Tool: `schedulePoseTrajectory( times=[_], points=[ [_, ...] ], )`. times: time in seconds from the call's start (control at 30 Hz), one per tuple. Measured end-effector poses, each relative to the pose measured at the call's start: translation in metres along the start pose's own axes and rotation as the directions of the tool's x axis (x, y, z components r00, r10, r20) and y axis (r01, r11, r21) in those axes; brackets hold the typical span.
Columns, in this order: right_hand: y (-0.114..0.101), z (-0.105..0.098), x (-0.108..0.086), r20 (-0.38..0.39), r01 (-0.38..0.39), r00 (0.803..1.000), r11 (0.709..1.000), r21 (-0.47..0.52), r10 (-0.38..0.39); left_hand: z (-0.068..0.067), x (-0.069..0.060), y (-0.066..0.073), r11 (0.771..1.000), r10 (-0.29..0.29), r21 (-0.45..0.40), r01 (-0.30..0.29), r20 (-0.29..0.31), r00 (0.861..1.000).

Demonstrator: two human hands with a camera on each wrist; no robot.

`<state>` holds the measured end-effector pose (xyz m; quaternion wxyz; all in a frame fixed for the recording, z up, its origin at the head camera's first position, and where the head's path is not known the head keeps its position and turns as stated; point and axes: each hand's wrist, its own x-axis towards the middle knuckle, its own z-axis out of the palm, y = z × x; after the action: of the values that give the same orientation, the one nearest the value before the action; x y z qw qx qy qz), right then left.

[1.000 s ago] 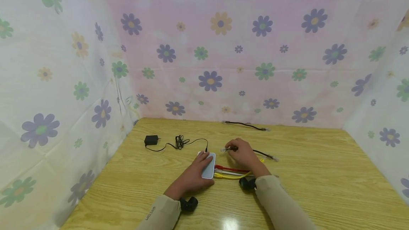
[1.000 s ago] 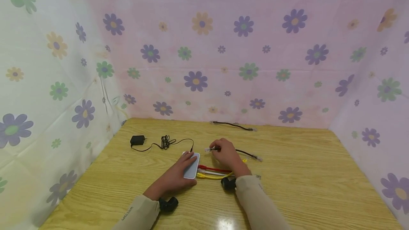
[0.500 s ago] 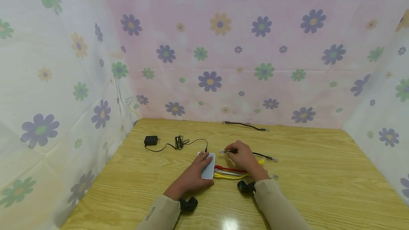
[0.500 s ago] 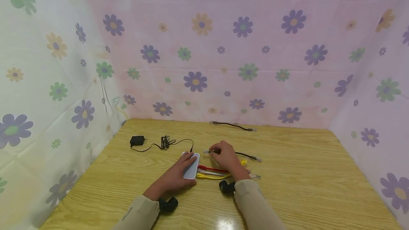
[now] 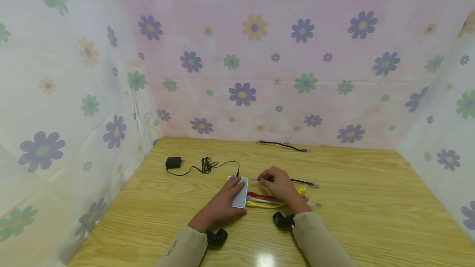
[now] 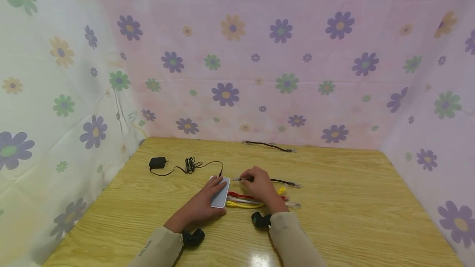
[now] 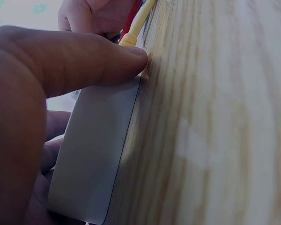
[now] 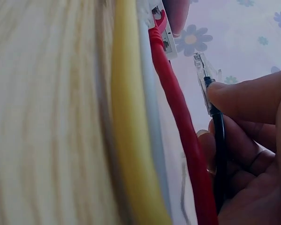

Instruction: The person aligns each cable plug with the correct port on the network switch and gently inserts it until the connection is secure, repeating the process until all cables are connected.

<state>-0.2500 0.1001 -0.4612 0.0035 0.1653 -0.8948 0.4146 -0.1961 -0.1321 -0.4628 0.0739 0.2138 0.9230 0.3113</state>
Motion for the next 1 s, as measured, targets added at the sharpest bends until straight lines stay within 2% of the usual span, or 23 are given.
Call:
schedulePoseTrajectory(
  times=[0.13,0.37,1.0],
  points=[
    [-0.0019,-0.0013,-0.0012,0.016,-0.009,1.0,1.0,-0.002,0.009,0.0001,0.0008,-0.0009,1.0,0.0,0.006,0.0,0.004,1.0],
    [-0.0035,-0.0032,-0.0023,0.036,0.041,0.999,0.999,-0.001,-0.041,0.0002,0.0012,-0.0007,1.0,-0.018,0.008,0.018,0.006,1.0],
    [-0.0098,-0.0035,-0.0043,0.072,0.08,0.994,0.997,0.009,-0.081,-0.0037,0.0022,0.0053,1.0,-0.016,0.0,0.016,0.012,1.0]
  ],
)
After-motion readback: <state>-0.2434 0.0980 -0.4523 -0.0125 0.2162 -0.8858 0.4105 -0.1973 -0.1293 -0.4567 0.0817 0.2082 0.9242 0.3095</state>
